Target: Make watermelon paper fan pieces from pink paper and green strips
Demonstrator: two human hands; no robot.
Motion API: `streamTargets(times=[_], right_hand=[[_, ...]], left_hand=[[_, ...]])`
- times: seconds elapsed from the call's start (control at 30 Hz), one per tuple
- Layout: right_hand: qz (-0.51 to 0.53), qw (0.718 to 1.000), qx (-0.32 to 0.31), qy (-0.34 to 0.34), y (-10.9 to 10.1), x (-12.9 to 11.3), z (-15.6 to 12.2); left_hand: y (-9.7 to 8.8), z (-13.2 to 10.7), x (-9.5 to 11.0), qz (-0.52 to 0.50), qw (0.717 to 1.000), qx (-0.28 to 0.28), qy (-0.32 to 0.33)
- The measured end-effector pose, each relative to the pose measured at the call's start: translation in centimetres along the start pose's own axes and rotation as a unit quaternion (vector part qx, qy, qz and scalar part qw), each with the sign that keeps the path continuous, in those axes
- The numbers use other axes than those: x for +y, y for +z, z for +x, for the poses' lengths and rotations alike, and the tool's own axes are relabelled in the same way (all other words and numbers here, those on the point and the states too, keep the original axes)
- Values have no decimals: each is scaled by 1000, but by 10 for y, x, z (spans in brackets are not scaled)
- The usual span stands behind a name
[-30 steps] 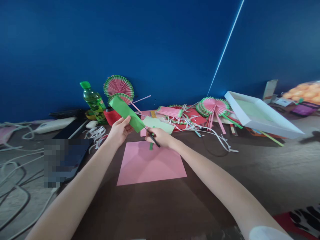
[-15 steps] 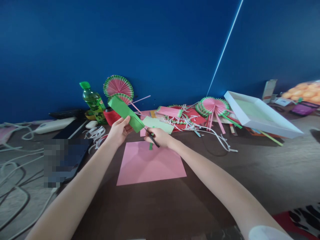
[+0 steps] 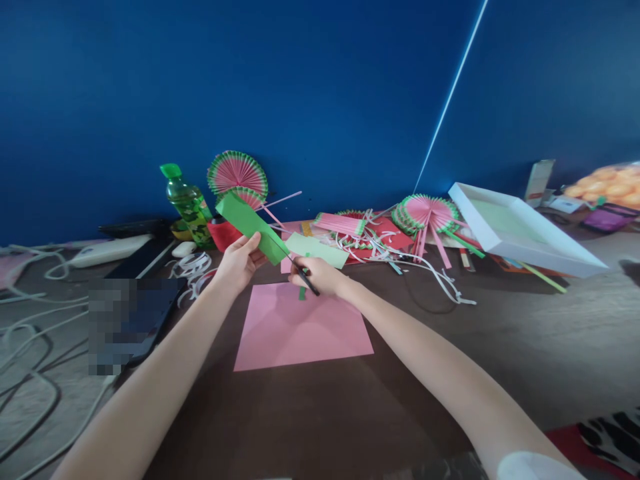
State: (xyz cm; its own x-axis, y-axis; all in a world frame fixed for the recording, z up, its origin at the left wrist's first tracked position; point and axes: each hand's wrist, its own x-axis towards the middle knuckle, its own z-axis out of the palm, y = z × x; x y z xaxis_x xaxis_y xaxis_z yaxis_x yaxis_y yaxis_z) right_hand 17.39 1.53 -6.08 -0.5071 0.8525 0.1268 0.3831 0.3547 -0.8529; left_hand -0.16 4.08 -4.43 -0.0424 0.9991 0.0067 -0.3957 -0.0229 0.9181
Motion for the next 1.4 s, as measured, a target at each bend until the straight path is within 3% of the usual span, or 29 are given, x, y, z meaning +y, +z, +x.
streamTargets(times=[0.8,1.4], right_hand=[[-13,1000,8,-20,0,3,1],[-14,999,26,-40,1,2,-1]], left_hand=[[-1,0,-1,-3,1000,-10,8],[-3,1,0,20,999,28,17]])
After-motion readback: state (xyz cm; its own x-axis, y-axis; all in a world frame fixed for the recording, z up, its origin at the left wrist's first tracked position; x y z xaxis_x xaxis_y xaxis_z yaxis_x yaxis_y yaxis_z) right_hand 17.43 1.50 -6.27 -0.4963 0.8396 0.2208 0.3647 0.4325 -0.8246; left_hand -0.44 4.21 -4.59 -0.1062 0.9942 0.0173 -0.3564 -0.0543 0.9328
